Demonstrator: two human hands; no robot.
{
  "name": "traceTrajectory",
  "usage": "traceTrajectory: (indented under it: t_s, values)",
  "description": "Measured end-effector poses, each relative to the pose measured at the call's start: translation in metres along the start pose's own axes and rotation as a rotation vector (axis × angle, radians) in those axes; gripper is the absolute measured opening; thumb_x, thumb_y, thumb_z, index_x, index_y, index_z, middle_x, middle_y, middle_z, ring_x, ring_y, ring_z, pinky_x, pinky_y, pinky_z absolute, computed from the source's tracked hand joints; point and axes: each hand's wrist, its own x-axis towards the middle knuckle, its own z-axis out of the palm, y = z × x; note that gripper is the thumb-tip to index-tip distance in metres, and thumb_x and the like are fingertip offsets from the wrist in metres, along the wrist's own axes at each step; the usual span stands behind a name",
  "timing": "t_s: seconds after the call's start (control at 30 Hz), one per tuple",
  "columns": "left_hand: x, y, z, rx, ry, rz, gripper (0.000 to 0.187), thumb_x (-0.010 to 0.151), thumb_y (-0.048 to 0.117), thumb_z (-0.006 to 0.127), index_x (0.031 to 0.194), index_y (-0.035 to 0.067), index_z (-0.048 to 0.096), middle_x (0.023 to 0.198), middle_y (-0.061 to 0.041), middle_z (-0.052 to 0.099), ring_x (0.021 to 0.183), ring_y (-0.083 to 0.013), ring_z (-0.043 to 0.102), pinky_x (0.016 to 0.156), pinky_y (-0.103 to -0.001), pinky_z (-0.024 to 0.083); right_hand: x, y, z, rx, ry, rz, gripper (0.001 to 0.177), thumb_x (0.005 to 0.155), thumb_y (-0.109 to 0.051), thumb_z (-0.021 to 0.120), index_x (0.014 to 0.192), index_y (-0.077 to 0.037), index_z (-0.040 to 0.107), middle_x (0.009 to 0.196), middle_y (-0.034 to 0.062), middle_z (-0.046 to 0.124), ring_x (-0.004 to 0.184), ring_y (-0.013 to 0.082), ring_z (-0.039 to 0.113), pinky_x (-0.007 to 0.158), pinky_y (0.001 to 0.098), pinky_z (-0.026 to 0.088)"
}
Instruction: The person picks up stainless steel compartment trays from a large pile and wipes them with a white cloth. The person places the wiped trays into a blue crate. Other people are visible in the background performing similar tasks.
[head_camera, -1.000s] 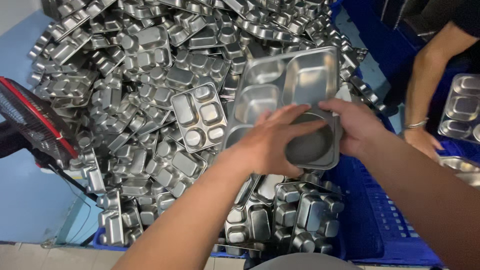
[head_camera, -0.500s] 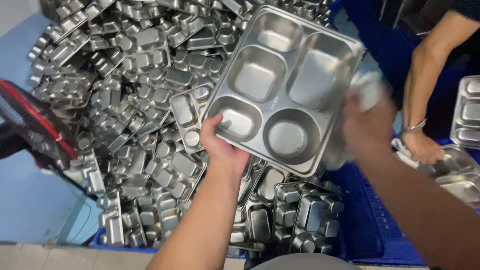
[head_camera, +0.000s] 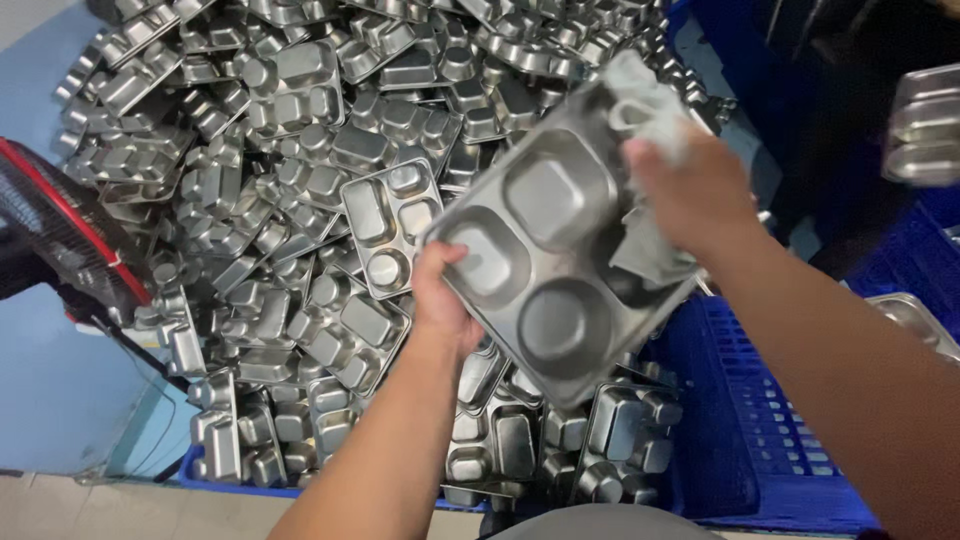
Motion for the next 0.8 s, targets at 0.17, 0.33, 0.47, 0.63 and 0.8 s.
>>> traceTrajectory:
  t_s: [0.17, 0.33, 0.47, 0.63, 0.8]
  values:
    - [0.0, -0.013, -0.007, 0.041, -0.036, -0.17, 0.057, 0.074, 0.029, 0.056, 0.12, -0.003, 0.062, 0.109, -0.022, 0.07, 0.096, -0.0368, 0.071, 0.087, -0.05, 0.061, 0.012, -0.001, 0.01, -0.062, -0.245, 0.12, 0.059, 0.091, -0.042, 0.06, 0.133, 0.0, 0.059, 0.131, 0.0283, 0.066, 0.108, 0.0423, 0.071, 0.091, 0.0536, 0.057]
    - [0.009, -0.036, -0.017, 0.116, 0.072, -0.097, 0.041, 0.077, 0.027, 0.062, 0.108, 0.001, 0.062, 0.098, -0.017, 0.066, 0.085, -0.0331, 0.069, 0.08, -0.05, 0.061, -0.044, -0.006, 0.066, -0.189, -0.077, -0.338, 0.06, 0.102, -0.045, 0.058, 0.134, 0.005, 0.054, 0.138, 0.0314, 0.056, 0.125, 0.0468, 0.055, 0.102, 0.0545, 0.046]
    - [0.016, -0.037, -0.027, 0.211, 0.108, -0.024, 0.034, 0.077, 0.026, 0.064, 0.1, 0.001, 0.062, 0.09, -0.014, 0.066, 0.076, -0.0309, 0.067, 0.07, -0.05, 0.059, -0.055, -0.028, 0.058, 0.085, -0.496, 0.196, 0.047, 0.098, -0.043, 0.055, 0.133, -0.013, 0.063, 0.125, 0.015, 0.072, 0.121, 0.0331, 0.069, 0.106, 0.0453, 0.051]
    - [0.022, -0.035, -0.024, 0.045, 0.113, -0.039, 0.038, 0.086, 0.037, 0.067, 0.106, 0.005, 0.066, 0.094, -0.012, 0.069, 0.084, -0.0291, 0.066, 0.073, -0.042, 0.055, -0.084, -0.043, 0.075, -0.094, -0.474, -0.547, 0.04, 0.097, -0.033, 0.058, 0.129, -0.01, 0.059, 0.134, 0.0136, 0.064, 0.131, 0.0315, 0.056, 0.113, 0.0449, 0.044]
    - [0.012, 0.01, 0.009, -0.073, 0.148, -0.012, 0.045, 0.078, 0.045, 0.063, 0.108, 0.012, 0.067, 0.098, -0.012, 0.074, 0.09, -0.0325, 0.072, 0.08, -0.045, 0.06, -0.124, -0.019, 0.048, -0.133, -0.278, -1.017, 0.066, 0.085, -0.036, 0.069, 0.135, 0.004, 0.053, 0.146, 0.0283, 0.047, 0.137, 0.0439, 0.042, 0.111, 0.0559, 0.031]
